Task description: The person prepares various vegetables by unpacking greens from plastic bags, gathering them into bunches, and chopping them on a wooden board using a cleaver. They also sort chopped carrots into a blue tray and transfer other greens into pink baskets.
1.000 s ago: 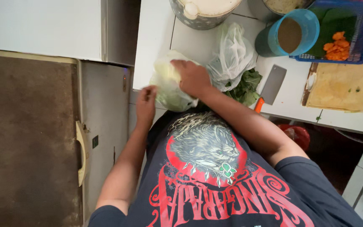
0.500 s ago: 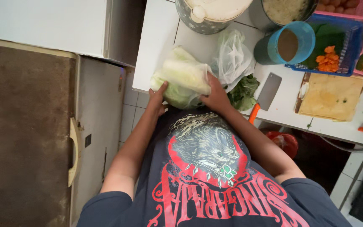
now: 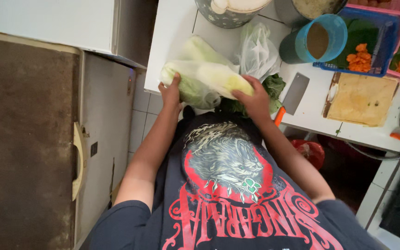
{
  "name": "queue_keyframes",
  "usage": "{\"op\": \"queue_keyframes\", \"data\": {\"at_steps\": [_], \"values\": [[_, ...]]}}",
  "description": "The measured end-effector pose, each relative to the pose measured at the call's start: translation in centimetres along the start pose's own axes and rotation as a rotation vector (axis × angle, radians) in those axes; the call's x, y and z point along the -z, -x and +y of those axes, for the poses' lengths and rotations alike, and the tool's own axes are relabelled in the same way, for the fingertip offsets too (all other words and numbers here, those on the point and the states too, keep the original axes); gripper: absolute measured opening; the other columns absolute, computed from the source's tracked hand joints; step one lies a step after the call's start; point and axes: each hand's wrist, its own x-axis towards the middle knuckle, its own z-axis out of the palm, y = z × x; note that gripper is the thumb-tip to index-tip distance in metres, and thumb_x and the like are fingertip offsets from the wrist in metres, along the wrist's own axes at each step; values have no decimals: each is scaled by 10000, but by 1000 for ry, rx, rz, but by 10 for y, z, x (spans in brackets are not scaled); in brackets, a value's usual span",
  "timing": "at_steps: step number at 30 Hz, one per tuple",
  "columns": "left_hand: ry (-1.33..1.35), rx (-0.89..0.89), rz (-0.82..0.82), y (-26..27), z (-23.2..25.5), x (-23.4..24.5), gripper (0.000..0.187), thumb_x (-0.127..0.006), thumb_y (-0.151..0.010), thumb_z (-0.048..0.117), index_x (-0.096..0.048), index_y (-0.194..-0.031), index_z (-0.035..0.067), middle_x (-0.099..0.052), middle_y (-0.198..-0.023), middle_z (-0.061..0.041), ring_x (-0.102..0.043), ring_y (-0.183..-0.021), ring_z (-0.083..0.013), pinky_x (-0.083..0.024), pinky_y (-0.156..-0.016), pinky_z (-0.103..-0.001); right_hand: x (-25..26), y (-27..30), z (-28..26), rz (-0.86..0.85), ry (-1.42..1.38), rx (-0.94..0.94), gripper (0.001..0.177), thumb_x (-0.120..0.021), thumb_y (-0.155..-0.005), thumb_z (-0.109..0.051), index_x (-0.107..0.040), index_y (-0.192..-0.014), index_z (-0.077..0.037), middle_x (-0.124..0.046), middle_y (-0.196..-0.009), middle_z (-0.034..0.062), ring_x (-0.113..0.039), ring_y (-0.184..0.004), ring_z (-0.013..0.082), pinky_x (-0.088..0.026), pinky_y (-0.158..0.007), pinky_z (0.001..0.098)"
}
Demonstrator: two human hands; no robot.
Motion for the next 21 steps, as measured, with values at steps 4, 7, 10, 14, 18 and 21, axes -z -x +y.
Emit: {"op": "queue_keyframes", "data": {"at_steps": [4,7,10,14,18,21], "values": [[-101,-127,-36,-12,14,8,1112,-790,-847,397,-27,-1605,114,-317,-1583,-260,-436,-1390,-402,-426,-1096,-563,46,50,50,61,-770,-504,588,-807,-869,-216,-570,-1385,-63,-713,-1163,58,-688,-962,197,-545,-751,367],[-326,-304,31,6,23,12,1030,-754,-936,406,-62,-1630,90,-223,-1653,-212,-348,-1469,-346,-353,-1180,-500,69,91,79,106,-1154,-631,572,-774,-885,-274,-551,-1390,-126,-694,-1161,30,-672,-919,178,-529,-671,328],[-533,-745,-51,68,19,2,886,-745,-1042,345,-192,-1666,44,-247,-1688,-185,-342,-1570,-312,-318,-1300,-456,70,118,89,-5,-1580,-580,590,-742,-904,-360,-534,-1429,-186,-671,-1198,12,-646,-888,162,-497,-639,284],[-573,-661,-927,185,23,-35,1010,-816,-879,232,-207,-1652,7,-312,-1694,-145,-330,-1558,-279,-313,-1261,-439,45,118,76,-314,-2028,-486,593,-637,-1026,-461,-546,-1465,-75,-687,-1219,118,-652,-813,193,-507,-628,291],[-555,-573,-1249,229,13,-76,1103,-884,-786,191,-159,-1596,7,-396,-1576,-123,-444,-1394,-209,-360,-1172,-371,22,111,67,-397,-1654,-422,608,-576,-1047,-544,-592,-1408,-55,-719,-1040,125,-691,-822,227,-544,-607,332],[-628,-243,-1026,209,5,-78,485,-817,-957,152,-640,-1326,-108,-716,-1185,-190,-693,-1102,-243,-580,-979,-384,30,103,84,-381,-1423,-599,637,-498,-962,-600,-596,-1287,-62,-733,-1076,110,-717,-904,234,-615,-742,410]]}}
